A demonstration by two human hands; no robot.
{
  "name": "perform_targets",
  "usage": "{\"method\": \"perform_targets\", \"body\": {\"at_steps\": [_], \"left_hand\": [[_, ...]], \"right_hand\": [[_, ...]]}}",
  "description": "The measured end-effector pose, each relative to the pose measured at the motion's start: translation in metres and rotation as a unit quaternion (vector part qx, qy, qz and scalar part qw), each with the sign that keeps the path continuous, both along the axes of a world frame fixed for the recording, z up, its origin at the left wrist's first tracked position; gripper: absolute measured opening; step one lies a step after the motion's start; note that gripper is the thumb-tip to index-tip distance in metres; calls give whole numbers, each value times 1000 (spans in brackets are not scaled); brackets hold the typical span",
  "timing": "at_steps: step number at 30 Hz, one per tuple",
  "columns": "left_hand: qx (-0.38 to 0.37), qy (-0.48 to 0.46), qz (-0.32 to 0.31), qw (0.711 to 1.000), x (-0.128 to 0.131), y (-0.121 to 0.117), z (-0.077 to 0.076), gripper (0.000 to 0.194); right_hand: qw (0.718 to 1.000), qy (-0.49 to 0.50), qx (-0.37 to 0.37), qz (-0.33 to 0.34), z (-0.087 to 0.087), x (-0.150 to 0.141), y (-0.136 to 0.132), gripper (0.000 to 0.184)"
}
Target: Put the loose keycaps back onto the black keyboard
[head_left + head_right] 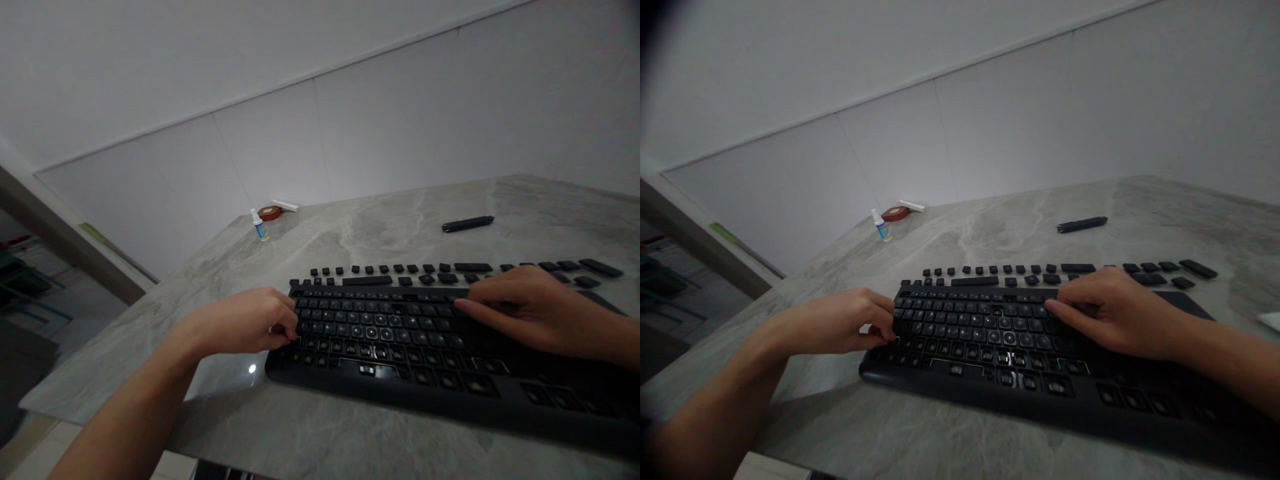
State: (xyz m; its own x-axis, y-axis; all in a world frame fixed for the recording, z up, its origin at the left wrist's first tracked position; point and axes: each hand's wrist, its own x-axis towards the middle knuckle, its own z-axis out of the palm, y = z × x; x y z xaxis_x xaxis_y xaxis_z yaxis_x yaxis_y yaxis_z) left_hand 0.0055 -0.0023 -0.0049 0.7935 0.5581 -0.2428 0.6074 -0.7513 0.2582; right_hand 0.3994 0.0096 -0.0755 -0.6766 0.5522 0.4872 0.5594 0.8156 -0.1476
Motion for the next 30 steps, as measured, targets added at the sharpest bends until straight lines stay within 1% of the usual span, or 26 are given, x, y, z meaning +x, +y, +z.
{"method": "perform_targets", "body": {"at_steps": [4, 11, 15, 19, 22, 24, 27, 30], "left_hand": [[-4, 12, 17, 1000, 0, 0, 0, 24], [5, 23, 10, 1000, -1, 1, 0, 23], [17, 45, 24, 999, 1, -1, 1, 23], [33, 56, 55, 996, -2, -4, 2, 18], [43, 37, 64, 996, -5, -3, 5, 14], [40, 41, 69, 996, -6, -2, 5, 11], [26, 66, 78, 994, -6, 0, 3, 7], [27, 71, 87, 993, -6, 3, 0, 5]], "right_hand": [[1000, 7, 4, 7, 2, -1, -1, 45], [1000, 11, -2, 9, 1, -2, 0, 44], [1000, 12, -3, 10, 0, -1, 0, 44], [1000, 14, -10, 9, 0, 0, 0, 44], [1000, 14, -13, 9, 1, -1, 0, 44], [1000, 11, -13, 9, 1, -1, 0, 45], [1000, 4, -16, 1, 1, -1, 0, 45], [1000, 9, -16, 4, 2, -1, 0, 46]]}}
